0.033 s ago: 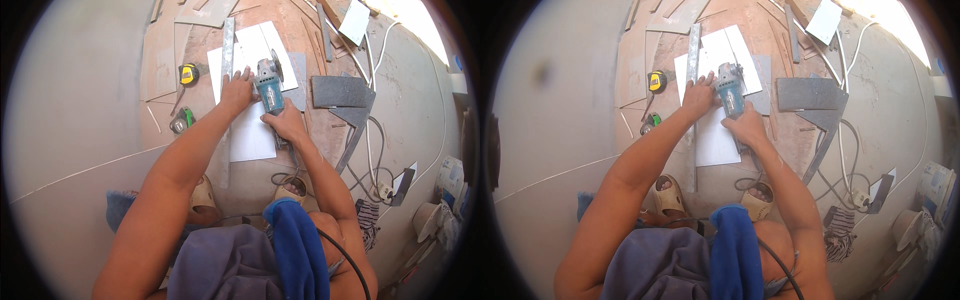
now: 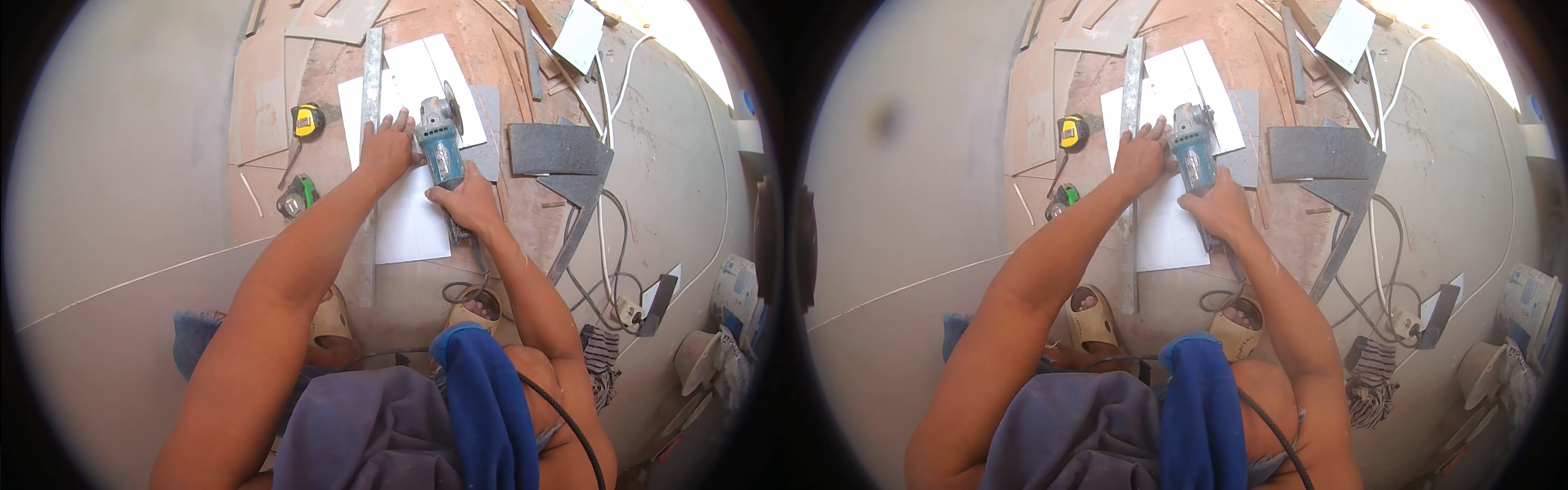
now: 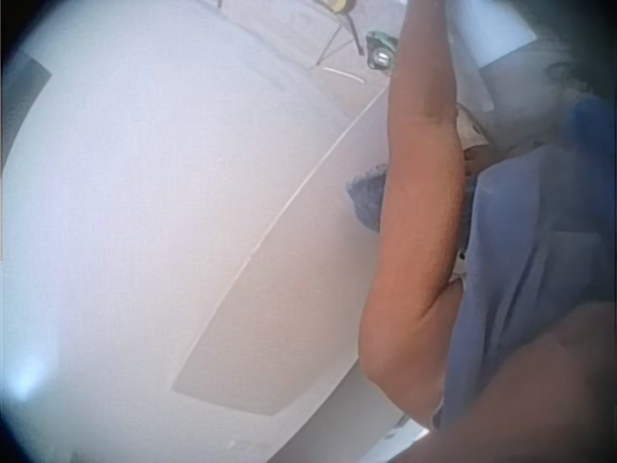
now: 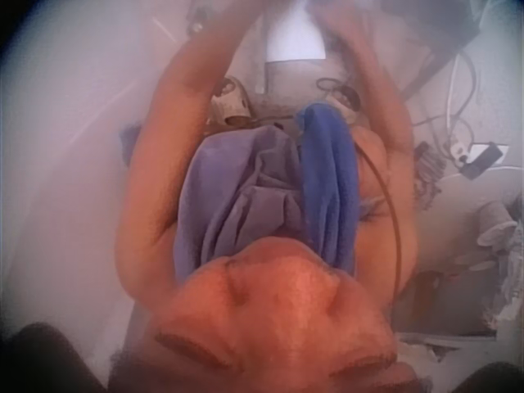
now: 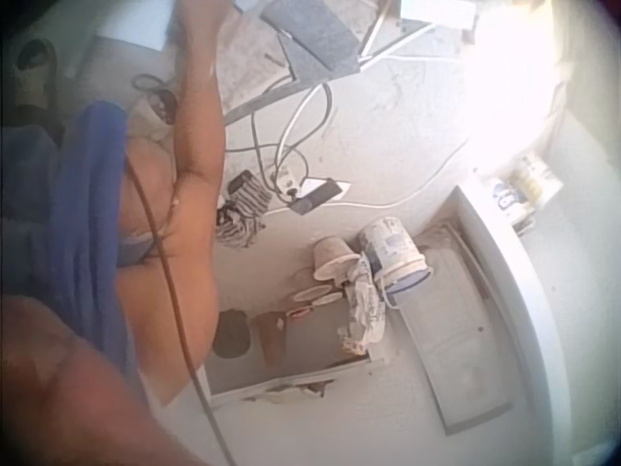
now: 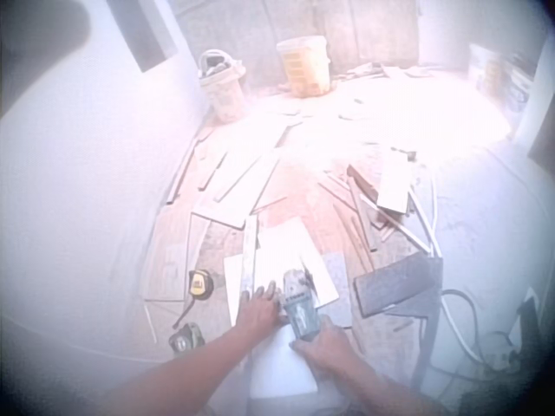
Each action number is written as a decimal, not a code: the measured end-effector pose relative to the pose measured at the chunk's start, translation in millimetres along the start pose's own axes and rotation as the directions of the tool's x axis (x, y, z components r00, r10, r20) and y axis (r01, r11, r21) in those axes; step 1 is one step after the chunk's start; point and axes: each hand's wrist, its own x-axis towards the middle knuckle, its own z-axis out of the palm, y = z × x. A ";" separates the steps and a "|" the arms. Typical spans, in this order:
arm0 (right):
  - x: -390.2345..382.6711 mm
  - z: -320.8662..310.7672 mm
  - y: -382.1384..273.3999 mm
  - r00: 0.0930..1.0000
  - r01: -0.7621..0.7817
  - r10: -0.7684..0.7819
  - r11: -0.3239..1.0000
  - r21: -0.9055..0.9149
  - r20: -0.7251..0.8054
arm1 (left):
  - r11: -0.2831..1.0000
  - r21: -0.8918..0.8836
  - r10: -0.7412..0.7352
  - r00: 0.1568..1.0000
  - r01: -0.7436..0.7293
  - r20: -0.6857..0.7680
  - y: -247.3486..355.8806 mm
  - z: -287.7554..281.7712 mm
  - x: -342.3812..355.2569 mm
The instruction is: The person measures and marks a white rectangular tile with a tape measure and marker, then uses a metal straightedge to guide an angle grinder while cutting along the marked line. The person repeats the measure-mark-cut sequence on the same tile.
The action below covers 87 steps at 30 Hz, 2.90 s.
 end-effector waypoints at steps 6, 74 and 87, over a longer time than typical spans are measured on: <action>-5.2 -4.2 -2.5 1.000 -0.016 0.016 1.000 -0.022 0.015 | 1.000 0.022 -0.004 1.000 0.005 -0.007 -1.0 -1.8 6.7; -61.5 -20.5 6.9 1.000 -0.029 0.030 0.993 0.113 -0.009 | 0.999 -0.035 -0.039 0.997 0.041 0.063 1.3 -6.0 6.9; -65.7 -49.1 31.2 0.941 0.144 -0.098 0.982 0.121 -0.324 | 0.973 -0.204 -0.118 0.991 0.103 -0.061 32.9 -1.2 -21.1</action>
